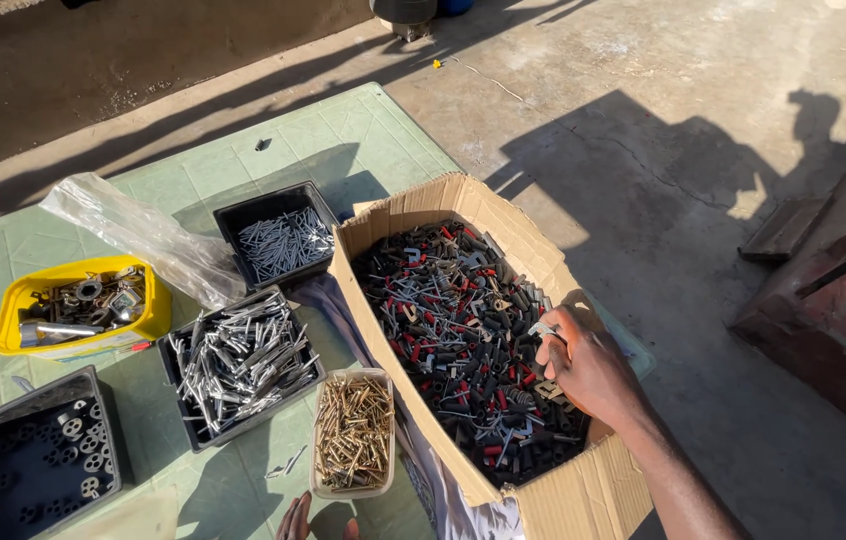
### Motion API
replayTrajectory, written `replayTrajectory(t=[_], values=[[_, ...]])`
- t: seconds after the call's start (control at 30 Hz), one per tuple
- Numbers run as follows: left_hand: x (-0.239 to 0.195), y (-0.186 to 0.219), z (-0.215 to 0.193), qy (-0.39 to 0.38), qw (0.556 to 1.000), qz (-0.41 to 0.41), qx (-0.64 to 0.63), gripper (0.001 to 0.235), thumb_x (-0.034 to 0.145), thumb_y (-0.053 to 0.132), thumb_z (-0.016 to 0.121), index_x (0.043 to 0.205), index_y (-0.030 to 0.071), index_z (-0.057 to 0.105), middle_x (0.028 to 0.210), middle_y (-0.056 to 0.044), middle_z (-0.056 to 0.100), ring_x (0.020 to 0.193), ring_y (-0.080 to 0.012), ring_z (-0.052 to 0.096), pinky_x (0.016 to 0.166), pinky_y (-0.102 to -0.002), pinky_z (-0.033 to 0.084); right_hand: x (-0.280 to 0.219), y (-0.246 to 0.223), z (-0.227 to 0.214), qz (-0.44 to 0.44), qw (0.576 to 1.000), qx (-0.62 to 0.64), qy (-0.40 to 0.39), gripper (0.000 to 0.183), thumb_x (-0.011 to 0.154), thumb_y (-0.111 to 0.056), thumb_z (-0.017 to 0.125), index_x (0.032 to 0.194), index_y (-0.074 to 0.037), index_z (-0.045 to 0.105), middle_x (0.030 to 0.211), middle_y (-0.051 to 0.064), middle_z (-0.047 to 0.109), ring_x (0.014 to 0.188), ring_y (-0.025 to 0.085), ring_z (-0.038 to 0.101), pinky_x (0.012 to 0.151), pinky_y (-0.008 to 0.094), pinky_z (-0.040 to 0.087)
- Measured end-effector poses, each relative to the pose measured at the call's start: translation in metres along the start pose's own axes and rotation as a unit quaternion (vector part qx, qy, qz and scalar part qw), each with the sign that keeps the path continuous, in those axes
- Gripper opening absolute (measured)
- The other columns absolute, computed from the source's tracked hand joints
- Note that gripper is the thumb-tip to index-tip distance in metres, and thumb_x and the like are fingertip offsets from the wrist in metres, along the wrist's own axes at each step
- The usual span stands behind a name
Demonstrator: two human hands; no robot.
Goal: Sorting through various metal hardware components in a cardboard box on a table
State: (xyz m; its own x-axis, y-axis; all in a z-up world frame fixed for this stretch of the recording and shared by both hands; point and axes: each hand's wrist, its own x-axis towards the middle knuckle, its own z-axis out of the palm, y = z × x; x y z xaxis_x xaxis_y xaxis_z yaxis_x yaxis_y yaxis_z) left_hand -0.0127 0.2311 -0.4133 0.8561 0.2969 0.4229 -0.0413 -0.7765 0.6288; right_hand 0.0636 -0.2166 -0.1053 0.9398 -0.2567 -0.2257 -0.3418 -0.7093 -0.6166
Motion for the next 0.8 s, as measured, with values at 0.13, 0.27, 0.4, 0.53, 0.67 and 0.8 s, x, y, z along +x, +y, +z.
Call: replayTrajectory(t=[0.13, 0.27, 0.4, 0.53, 0.67, 0.8], values=[[0.001, -0.008, 0.03, 0.082, 0.996, 0.008, -0.021, 0.091, 0.071, 0.064, 0.064, 0.138, 0.002, 0.063, 0.13, -0.014, 0.068, 0.132, -0.0373, 0.06, 0.111, -0.049, 0.048, 0.003, 0.013, 0.0, -0.033, 0.999, -0.004, 0.003, 0.034, 0.112, -0.03, 0.051, 0.146, -0.03, 0.052, 0.093, 0.0, 0.081, 0.062, 0.031, 0.062, 0.062, 0.053, 0.04], [-0.001, 0.001, 0.001, -0.015, 0.999, -0.04, 0.005, 0.096, 0.063, 0.06, 0.078, 0.141, 0.006, 0.063, 0.134, -0.017, 0.069, 0.136, -0.0375, 0.059, 0.109, -0.051, 0.05, -0.008, 0.006, -0.004, -0.103, 0.984, 0.143, 0.043, 0.022, 0.11, -0.033, 0.06, 0.111, -0.014, 0.07, 0.072, 0.002, 0.069, 0.057, 0.018, 0.058, 0.059, 0.042, 0.049], [0.004, -0.017, 0.029, 0.029, 1.0, -0.003, 0.007, 0.094, 0.06, 0.064, 0.075, 0.133, 0.005, 0.069, 0.127, -0.016, 0.073, 0.129, -0.0338, 0.065, 0.11, -0.047, 0.051, -0.015, -0.01, -0.019, -0.089, 0.984, 0.156, -0.015, 0.03, 0.107, -0.033, 0.065, 0.096, -0.009, 0.078, 0.073, 0.004, 0.068, 0.064, 0.015, 0.061, 0.06, 0.034, 0.06], [-0.001, -0.018, 0.04, 0.032, 0.999, -0.016, 0.004, 0.093, 0.061, 0.062, 0.076, 0.136, 0.007, 0.066, 0.129, -0.013, 0.072, 0.132, -0.033, 0.063, 0.111, -0.047, 0.05, 0.02, 0.008, -0.002, -0.062, 0.986, 0.056, -0.144, 0.074, 0.098, -0.059, 0.059, 0.157, -0.016, 0.054, 0.162, 0.005, 0.057, 0.15, 0.033, 0.059, 0.129, 0.051, 0.055], [0.003, -0.011, 0.036, 0.012, 0.999, -0.021, 0.037, 0.094, 0.061, 0.067, 0.075, 0.137, 0.013, 0.066, 0.132, -0.011, 0.07, 0.13, -0.0314, 0.062, 0.109, -0.048, 0.051, 0.087, -0.018, 0.0, -0.13, 0.98, -0.151, 0.025, 0.022, 0.108, -0.035, 0.069, 0.093, -0.02, 0.074, 0.08, -0.003, 0.075, 0.061, 0.017, 0.06, 0.057, 0.036, 0.042], [0.006, -0.008, 0.039, 0.031, 0.999, -0.011, 0.02, 0.091, 0.064, 0.067, 0.072, 0.134, 0.011, 0.068, 0.129, -0.014, 0.071, 0.125, -0.0326, 0.064, 0.108, -0.047, 0.051, 0.119, -0.055, -0.002, -0.094, 0.962, -0.256, -0.018, 0.064, 0.112, -0.045, 0.075, 0.066, -0.021, 0.038, 0.056, -0.008, 0.024, 0.052, 0.012, 0.027, 0.055, 0.034, 0.028]])
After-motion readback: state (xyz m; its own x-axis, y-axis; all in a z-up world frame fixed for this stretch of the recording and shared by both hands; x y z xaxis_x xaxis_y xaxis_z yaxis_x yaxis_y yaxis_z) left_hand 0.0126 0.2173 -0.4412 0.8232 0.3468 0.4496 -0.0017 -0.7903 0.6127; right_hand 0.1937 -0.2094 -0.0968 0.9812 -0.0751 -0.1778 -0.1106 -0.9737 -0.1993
